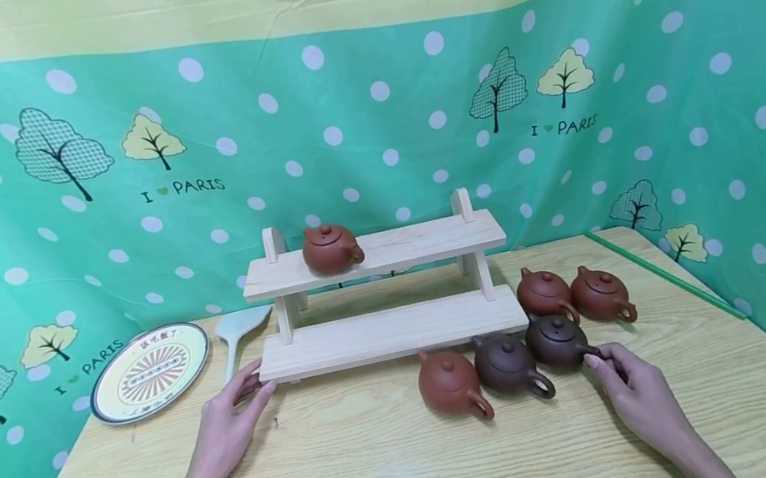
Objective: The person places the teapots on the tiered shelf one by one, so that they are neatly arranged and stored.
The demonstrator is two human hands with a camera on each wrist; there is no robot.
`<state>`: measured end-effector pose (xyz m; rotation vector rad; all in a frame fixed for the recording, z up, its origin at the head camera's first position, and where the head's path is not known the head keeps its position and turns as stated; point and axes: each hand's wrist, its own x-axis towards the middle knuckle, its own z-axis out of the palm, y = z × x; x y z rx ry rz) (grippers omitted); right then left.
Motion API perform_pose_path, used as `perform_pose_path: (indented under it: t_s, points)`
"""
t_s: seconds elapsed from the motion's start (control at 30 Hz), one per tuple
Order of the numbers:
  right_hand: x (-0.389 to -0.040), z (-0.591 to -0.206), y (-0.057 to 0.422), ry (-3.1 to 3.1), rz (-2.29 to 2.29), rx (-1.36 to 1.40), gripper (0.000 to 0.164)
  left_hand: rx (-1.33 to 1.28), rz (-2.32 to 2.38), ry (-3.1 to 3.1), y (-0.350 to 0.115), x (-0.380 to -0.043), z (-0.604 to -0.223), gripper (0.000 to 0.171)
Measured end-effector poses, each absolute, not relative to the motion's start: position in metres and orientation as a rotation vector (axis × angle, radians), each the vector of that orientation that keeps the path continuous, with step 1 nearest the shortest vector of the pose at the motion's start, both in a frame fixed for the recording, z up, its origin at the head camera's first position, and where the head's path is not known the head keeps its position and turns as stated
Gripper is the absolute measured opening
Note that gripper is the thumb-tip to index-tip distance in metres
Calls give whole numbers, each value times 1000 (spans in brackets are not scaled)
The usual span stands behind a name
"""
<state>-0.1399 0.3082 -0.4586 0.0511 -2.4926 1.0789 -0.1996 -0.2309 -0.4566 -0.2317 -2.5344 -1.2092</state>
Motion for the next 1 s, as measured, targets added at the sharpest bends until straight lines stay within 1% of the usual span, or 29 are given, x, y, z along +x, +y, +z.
perform_pose_path:
  t_s: [0.47, 1.0]
  points:
    - [-138, -456, 308, -2512, 1079, -1, 18, -237, -1209, -2529, -231, -200, -457, 51]
    - [-137, -453, 307, -2448, 1069, 33, 15, -254, -1209, -2515, -231, -200, -458, 50]
